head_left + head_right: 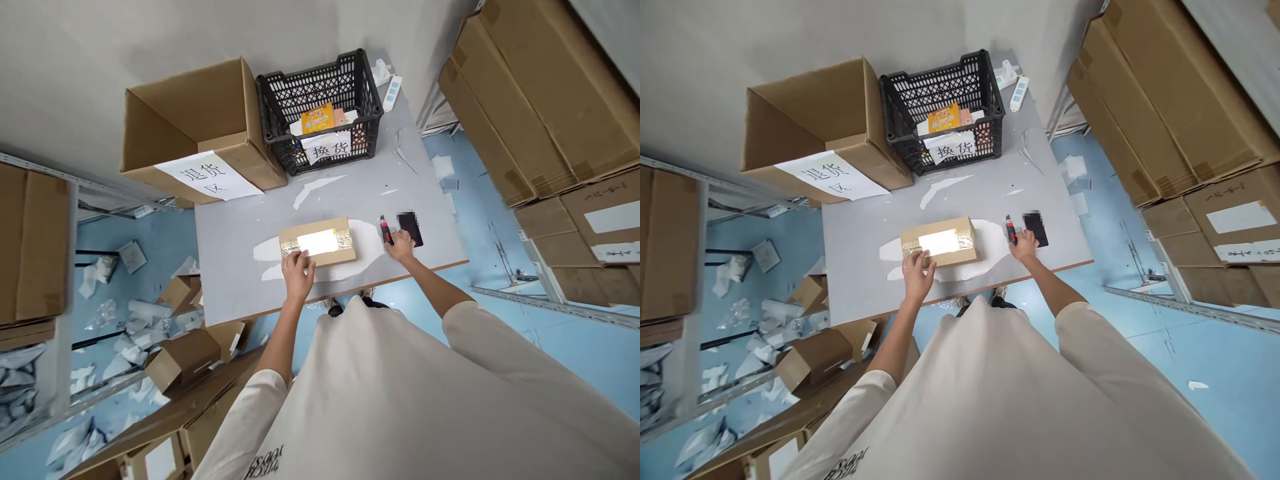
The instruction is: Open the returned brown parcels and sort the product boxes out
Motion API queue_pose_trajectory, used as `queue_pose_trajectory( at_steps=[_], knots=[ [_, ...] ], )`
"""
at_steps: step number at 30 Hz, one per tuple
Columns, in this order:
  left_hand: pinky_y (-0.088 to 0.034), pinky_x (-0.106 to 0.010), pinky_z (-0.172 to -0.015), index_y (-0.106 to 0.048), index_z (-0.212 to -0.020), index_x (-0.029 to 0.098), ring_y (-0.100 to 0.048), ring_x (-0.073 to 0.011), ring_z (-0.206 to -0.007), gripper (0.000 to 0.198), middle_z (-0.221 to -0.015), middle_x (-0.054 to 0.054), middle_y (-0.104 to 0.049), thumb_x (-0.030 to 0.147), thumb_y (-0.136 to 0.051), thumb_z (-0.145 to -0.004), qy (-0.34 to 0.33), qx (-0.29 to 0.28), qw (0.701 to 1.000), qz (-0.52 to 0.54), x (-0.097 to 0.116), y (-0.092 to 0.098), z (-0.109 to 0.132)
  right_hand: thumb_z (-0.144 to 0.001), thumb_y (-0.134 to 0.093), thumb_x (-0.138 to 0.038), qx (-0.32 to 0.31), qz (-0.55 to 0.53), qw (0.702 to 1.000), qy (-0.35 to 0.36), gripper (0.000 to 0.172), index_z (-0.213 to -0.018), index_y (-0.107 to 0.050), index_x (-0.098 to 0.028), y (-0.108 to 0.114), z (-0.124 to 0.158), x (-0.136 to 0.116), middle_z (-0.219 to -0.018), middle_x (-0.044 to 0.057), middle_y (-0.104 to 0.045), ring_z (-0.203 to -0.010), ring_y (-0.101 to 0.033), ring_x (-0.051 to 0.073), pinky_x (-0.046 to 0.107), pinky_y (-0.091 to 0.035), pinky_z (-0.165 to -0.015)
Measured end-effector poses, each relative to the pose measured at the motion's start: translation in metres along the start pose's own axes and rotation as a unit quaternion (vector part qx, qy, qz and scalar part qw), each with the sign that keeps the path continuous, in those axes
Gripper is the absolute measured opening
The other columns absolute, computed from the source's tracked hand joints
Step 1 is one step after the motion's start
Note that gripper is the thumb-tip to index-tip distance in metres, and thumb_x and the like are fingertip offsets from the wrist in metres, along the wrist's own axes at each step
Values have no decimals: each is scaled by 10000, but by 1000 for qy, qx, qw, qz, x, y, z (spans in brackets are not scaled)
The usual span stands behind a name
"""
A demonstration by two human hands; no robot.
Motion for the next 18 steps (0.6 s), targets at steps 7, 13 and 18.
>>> queue_pose_trajectory(
  at_steps=[7,13,18],
  knots=[
    [-410,-615,-1288,-676,-1452,226,-578,-379,-1423,426,-1423,-202,-619,379,-605,-1061,6,-4,1000,-8,-1,3,1,-1029,-615,-514,-9,26,999,-27,537,-1410,-633,-136,-14,-6,-4,-1513,239,-541,-1443,-410,404,560,-312,-1209],
    [-424,-631,-1276,-672,-1445,202,-587,-387,-1410,438,-1411,-220,-623,389,-587,-1059,4,0,1000,-9,-2,3,1,-1021,-625,-446,13,60,998,-25,479,-1341,-656,-90,-10,-1,-13,-1525,275,-519,-1425,-380,418,578,-258,-1211],
    [-410,-624,-1291,-667,-1456,207,-581,-383,-1425,443,-1408,-216,-632,389,-573,-1063,-1,2,1000,-8,-1,1,1,-992,-628,-427,16,19,999,-47,416,-1224,-721,-95,4,5,-20,-1420,270,-619,-1348,-506,416,540,-362,-1152]
  ],
)
Point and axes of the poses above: each hand's wrist, its own z-axis away from the middle knuckle, its own y-axis out of the back of the hand, x = y × z, the point moved 6 cm from there along -z, towards the middle knuckle
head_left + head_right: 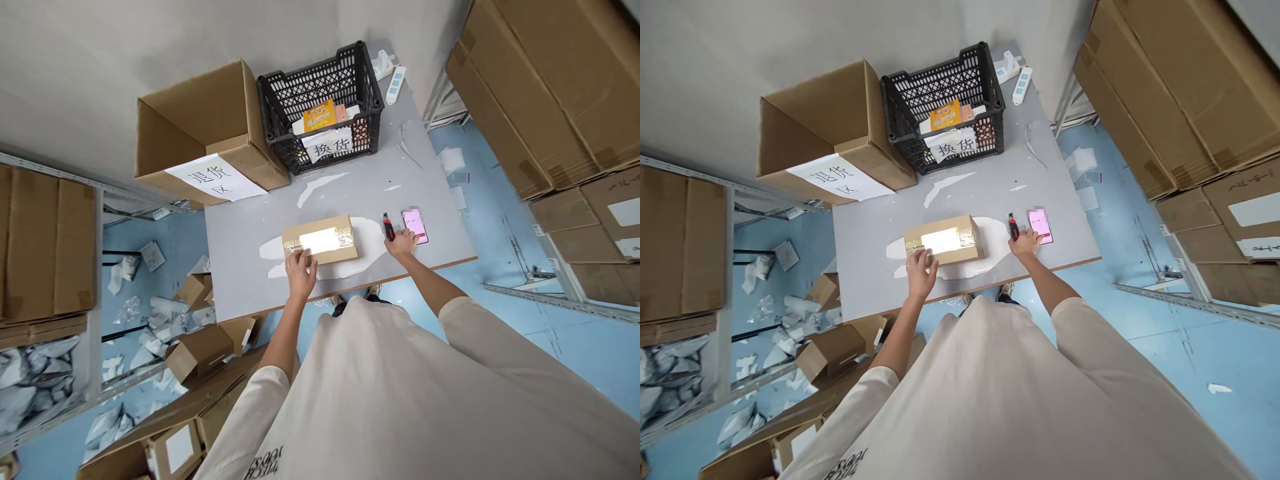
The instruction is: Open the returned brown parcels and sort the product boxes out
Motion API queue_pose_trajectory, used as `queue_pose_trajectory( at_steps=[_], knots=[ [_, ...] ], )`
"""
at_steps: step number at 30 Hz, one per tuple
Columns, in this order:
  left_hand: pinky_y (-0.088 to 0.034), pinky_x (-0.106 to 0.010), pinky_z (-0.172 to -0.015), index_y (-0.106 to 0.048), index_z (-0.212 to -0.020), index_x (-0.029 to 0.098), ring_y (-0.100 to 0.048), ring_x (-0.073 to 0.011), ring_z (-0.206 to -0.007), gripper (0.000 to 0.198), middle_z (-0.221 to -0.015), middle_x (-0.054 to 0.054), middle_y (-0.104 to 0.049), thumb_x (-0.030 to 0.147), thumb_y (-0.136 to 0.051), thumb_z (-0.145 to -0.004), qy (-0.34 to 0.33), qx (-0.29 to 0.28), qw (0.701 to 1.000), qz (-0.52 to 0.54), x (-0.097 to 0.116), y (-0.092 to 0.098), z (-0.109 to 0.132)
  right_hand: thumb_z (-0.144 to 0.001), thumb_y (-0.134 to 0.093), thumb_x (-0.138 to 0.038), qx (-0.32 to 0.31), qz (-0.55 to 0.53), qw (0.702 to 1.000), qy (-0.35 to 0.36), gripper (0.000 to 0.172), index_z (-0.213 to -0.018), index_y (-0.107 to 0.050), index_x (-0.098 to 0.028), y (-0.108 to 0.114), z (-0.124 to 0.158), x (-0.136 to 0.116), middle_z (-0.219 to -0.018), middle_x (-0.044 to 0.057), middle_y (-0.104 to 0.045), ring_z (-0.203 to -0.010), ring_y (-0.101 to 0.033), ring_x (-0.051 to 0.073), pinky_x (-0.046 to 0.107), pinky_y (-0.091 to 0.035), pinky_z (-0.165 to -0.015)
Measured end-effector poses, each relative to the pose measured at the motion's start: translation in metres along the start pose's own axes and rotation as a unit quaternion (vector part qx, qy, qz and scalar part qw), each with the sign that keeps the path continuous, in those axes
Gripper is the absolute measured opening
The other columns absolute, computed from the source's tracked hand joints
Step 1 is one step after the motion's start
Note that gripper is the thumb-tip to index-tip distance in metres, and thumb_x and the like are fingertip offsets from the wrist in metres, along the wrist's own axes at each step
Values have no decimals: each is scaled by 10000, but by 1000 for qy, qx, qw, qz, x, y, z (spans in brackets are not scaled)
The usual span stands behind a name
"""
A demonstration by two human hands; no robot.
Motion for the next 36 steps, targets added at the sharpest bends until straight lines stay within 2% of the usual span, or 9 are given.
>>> queue_pose_trajectory(
  at_steps=[5,9,12,15,17,20,25,31,36],
  knots=[
    [-389,-634,-1303,-658,-1471,215,-568,-384,-1453,442,-1449,-212,-643,390,-524,-1088,-20,-1,1000,6,0,0,1,-986,-628,-417,-52,-207,975,-62,255,-1058,-722,-191,14,10,-7,-1024,134,-781,-985,-720,290,341,-522,-831],
    [-385,-645,-1310,-652,-1477,223,-558,-386,-1480,438,-1509,-204,-644,360,-514,-1085,-36,-11,999,25,-4,1,3,-1070,-499,-407,-66,-382,919,-63,274,-962,-662,-215,35,22,-25,-820,51,-743,-685,-651,177,263,-465,-600],
    [-402,-639,-1305,-655,-1470,230,-555,-375,-1499,425,-1534,-194,-643,317,-500,-1084,-59,-20,997,42,-7,2,4,-1097,-524,-539,-47,-433,900,8,362,-1042,-680,-216,65,34,-50,-742,3,-684,-592,-571,144,240,-434,-533],
    [-447,-608,-1284,-656,-1467,224,-564,-360,-1497,417,-1545,-193,-634,295,-479,-1095,-78,-15,995,63,-10,5,5,-1029,-650,-712,-47,-442,885,139,519,-1195,-720,-225,99,54,-89,-702,-28,-656,-575,-553,140,235,-474,-548],
    [-466,-593,-1279,-661,-1461,219,-570,-353,-1491,415,-1533,-191,-641,279,-468,-1099,-85,-7,993,75,-12,8,5,-1001,-678,-740,-57,-423,878,218,570,-1217,-752,-218,116,69,-118,-764,-4,-709,-602,-587,146,254,-519,-590],
    [-448,-612,-1307,-660,-1482,232,-580,-346,-1491,443,-1504,-171,-675,234,-466,-1084,-99,-9,991,85,-15,10,7,-1030,-660,-625,-68,-348,881,314,491,-1211,-806,-193,131,91,-160,-924,48,-799,-801,-705,203,300,-584,-746],
    [-432,-633,-1342,-656,-1512,199,-573,-351,-1536,487,-1577,-178,-661,189,-477,-1060,-120,-30,988,94,-18,5,16,-1077,-607,-405,-86,-134,903,400,396,-1360,-812,-218,121,119,-215,-1243,78,-847,-1120,-759,268,337,-560,-969],
    [-416,-653,-1366,-649,-1542,184,-523,-350,-1604,579,-1630,-177,-635,103,-502,-988,-130,-35,985,111,-21,-3,23,-1126,-600,-452,-76,56,898,430,372,-1365,-817,-268,96,134,-256,-1261,80,-859,-1159,-780,283,301,-512,-885],
    [-394,-636,-1388,-654,-1520,177,-514,-331,-1617,560,-1629,-166,-638,89,-475,-996,-134,-35,983,117,-22,-6,23,-1141,-577,-471,-73,121,890,434,382,-1325,-834,-256,90,138,-274,-1273,91,-856,-1149,-778,298,316,-499,-862]
  ],
)
Point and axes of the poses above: each hand's wrist, its own z-axis away from the middle knuckle, its own y-axis out of the back of the hand, x = y × z, the point moved 6 cm from there along -z, towards the middle knuckle
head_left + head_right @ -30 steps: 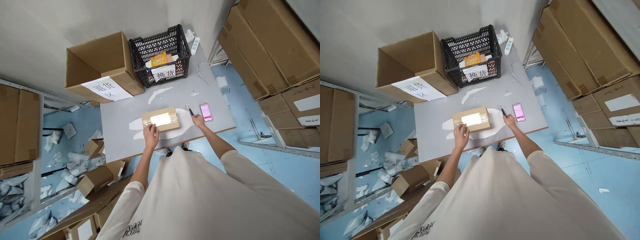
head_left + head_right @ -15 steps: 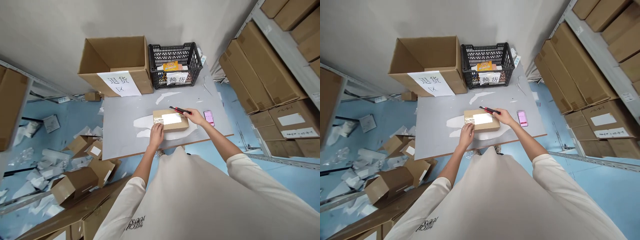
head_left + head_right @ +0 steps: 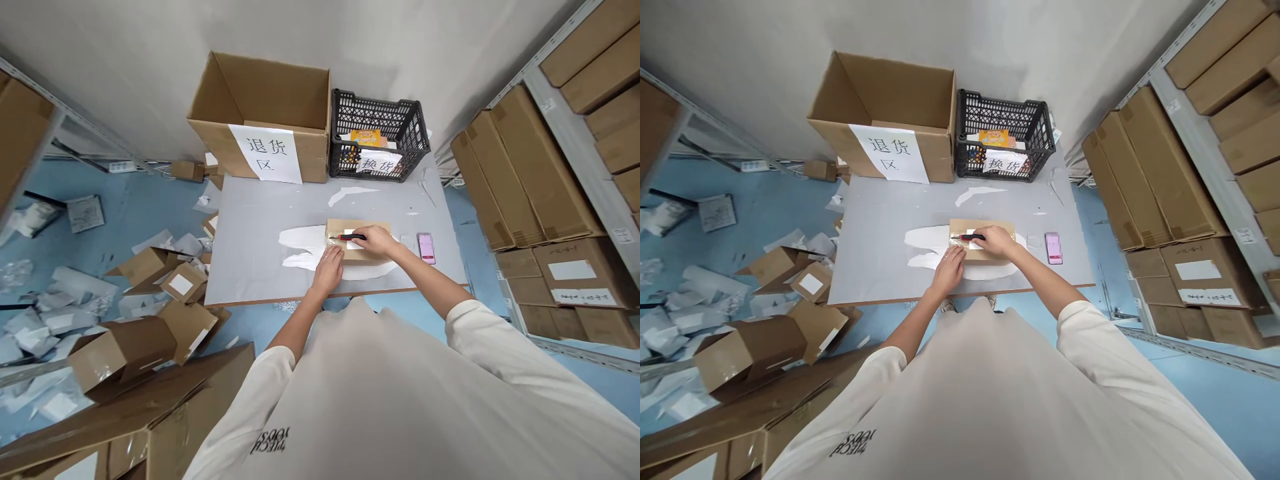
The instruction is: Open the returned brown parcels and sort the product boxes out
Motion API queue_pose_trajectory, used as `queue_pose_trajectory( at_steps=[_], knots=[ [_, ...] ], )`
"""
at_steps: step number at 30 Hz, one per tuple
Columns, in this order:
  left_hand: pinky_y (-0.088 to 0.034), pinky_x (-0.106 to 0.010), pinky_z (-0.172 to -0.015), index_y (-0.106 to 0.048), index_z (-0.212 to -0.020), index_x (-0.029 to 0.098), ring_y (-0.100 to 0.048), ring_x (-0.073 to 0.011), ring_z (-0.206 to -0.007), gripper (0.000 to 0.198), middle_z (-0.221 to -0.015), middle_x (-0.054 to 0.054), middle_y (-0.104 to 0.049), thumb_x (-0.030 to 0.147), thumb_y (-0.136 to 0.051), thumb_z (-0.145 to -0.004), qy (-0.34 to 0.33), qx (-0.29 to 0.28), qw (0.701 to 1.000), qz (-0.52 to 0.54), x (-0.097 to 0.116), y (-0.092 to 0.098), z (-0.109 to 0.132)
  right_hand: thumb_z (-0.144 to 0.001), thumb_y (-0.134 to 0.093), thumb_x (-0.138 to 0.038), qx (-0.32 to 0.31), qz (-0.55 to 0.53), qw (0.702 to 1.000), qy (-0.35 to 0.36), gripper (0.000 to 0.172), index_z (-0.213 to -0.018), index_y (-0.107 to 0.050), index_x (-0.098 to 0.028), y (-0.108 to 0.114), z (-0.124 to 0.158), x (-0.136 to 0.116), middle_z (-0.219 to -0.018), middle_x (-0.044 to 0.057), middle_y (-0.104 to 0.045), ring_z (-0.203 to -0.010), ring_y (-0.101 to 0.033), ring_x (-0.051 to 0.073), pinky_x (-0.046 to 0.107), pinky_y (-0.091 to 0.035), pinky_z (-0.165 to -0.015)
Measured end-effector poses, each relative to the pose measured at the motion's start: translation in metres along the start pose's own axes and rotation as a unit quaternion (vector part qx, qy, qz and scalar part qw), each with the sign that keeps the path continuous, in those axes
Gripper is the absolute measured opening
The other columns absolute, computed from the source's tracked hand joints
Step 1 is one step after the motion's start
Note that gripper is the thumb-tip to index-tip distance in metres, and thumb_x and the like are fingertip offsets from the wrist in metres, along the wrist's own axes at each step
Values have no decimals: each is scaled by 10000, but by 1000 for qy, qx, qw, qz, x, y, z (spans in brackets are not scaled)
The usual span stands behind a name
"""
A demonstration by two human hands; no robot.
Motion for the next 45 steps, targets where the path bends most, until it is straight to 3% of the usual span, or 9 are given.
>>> queue_pose_trajectory(
  at_steps=[9,22,31,36,45],
  knots=[
    [-407,-665,-1377,-649,-1528,180,-529,-340,-1604,590,-1606,-166,-654,68,-479,-974,-8,7,1000,5,2,1,-2,-1158,-527,-423,-8,62,998,1,410,-1451,-770,-268,-1,-3,-10,-1381,107,-815,-1221,-754,315,351,-518,-925],
    [-405,-651,-1380,-632,-1562,186,-517,-342,-1615,643,-1631,-164,-638,60,-497,-946,-3,-5,1000,-4,-2,0,0,-1174,-478,-377,-38,125,991,17,398,-1389,-768,-210,2,4,-19,-1296,165,-806,-1133,-756,318,371,-467,-936],
    [-452,-606,-1322,-595,-1596,193,-580,-360,-1522,610,-1549,-183,-669,107,-484,-1002,1,7,1000,-29,11,12,-6,-1151,-544,-372,-51,125,991,-14,350,-1338,-798,-220,13,16,8,-1263,160,-823,-1117,-762,327,379,-467,-916],
    [-459,-588,-1291,-622,-1540,183,-595,-378,-1470,495,-1485,-207,-672,189,-492,-1063,26,8,998,-51,18,12,-12,-1157,-531,-357,-50,142,989,-16,339,-1260,-819,-211,13,21,22,-1232,174,-827,-1090,-765,316,386,-463,-923],
    [-479,-605,-1259,-637,-1525,171,-617,-392,-1401,512,-1435,-220,-668,133,-466,-1044,38,6,996,-81,22,8,-11,-1115,-596,-367,-54,99,990,-80,292,-1277,-809,-250,21,63,90,-1235,147,-814,-1123,-747,323,402,-454,-937]
  ],
)
Point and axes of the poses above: each hand's wrist, its own z-axis away from the middle knuckle, its own y-axis out of the back of the hand, x = y × z, the point moved 6 cm from there along -z, towards the middle knuckle
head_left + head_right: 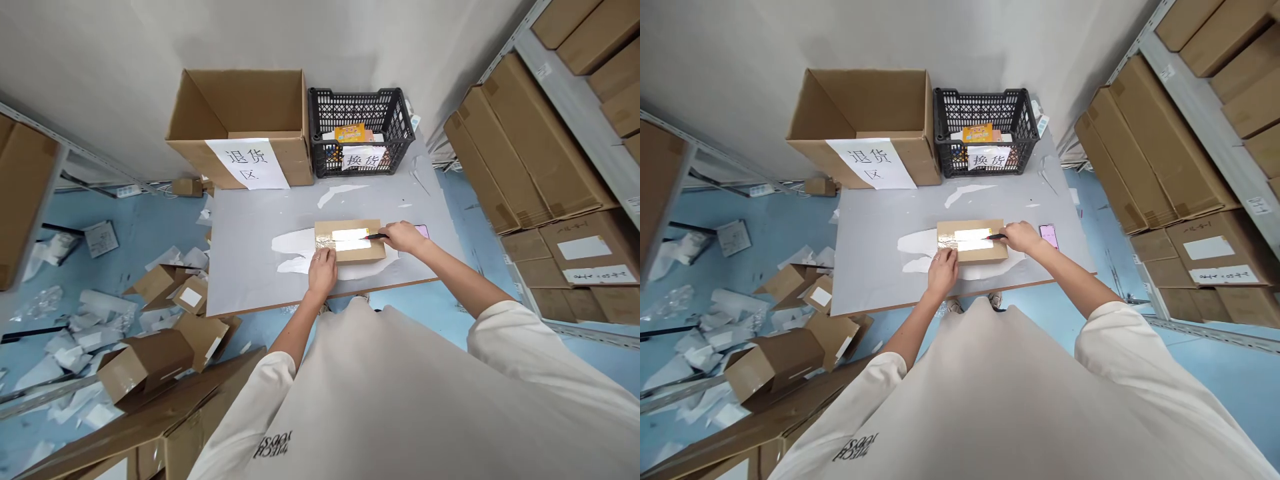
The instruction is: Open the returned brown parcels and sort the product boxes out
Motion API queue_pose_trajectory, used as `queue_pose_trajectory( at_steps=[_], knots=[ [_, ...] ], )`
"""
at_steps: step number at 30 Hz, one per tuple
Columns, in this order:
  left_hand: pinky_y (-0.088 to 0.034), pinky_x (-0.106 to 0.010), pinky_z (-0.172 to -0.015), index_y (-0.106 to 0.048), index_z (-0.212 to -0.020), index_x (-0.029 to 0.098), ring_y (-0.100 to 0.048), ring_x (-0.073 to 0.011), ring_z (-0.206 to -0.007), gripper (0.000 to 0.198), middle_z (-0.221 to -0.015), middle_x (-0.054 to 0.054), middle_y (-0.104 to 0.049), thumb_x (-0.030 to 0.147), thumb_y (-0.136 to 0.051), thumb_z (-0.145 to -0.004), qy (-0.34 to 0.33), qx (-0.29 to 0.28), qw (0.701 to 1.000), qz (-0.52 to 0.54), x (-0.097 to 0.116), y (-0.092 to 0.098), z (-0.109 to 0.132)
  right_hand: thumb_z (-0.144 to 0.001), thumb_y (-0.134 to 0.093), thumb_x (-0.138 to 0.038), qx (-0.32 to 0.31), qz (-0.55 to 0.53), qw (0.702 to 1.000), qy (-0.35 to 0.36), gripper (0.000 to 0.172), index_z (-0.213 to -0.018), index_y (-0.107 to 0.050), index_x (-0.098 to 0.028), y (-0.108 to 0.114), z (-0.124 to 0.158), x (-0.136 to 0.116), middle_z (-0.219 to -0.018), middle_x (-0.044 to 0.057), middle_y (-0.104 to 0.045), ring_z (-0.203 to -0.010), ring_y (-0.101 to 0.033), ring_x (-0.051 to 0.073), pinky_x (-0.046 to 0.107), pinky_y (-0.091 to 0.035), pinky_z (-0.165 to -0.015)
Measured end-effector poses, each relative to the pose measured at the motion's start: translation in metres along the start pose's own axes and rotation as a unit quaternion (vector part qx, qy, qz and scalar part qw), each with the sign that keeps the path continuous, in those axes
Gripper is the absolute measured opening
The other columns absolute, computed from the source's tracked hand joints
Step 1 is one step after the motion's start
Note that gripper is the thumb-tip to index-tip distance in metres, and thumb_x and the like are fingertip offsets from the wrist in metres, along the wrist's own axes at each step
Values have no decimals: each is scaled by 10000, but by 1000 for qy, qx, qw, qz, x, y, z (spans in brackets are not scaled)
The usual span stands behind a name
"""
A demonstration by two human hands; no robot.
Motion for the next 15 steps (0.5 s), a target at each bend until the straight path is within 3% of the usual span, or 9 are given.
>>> queue_pose_trajectory(
  at_steps=[9,15],
  knots=[
    [-502,-604,-1220,-613,-1579,202,-609,-392,-1389,576,-1444,-217,-661,107,-437,-1039,7,-13,1000,-9,-4,-2,-1,-1146,-570,-346,17,0,1000,20,313,-1323,-792,-216,-10,10,10,-1242,187,-802,-1116,-757,322,407,-421,-972],
    [-537,-563,-1173,-584,-1600,224,-619,-373,-1364,576,-1447,-190,-666,120,-442,-1053,24,-57,996,-72,-1,2,-4,-1152,-503,-341,12,44,999,20,365,-1326,-785,-187,-11,14,16,-1273,192,-803,-1105,-755,316,404,-432,-935]
  ],
)
Point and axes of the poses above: each hand's wrist, its own z-axis away from the middle knuckle, its own y-axis out of the back of the hand, x = y × z, the point moved 6 cm from there along -z, towards the middle knuckle
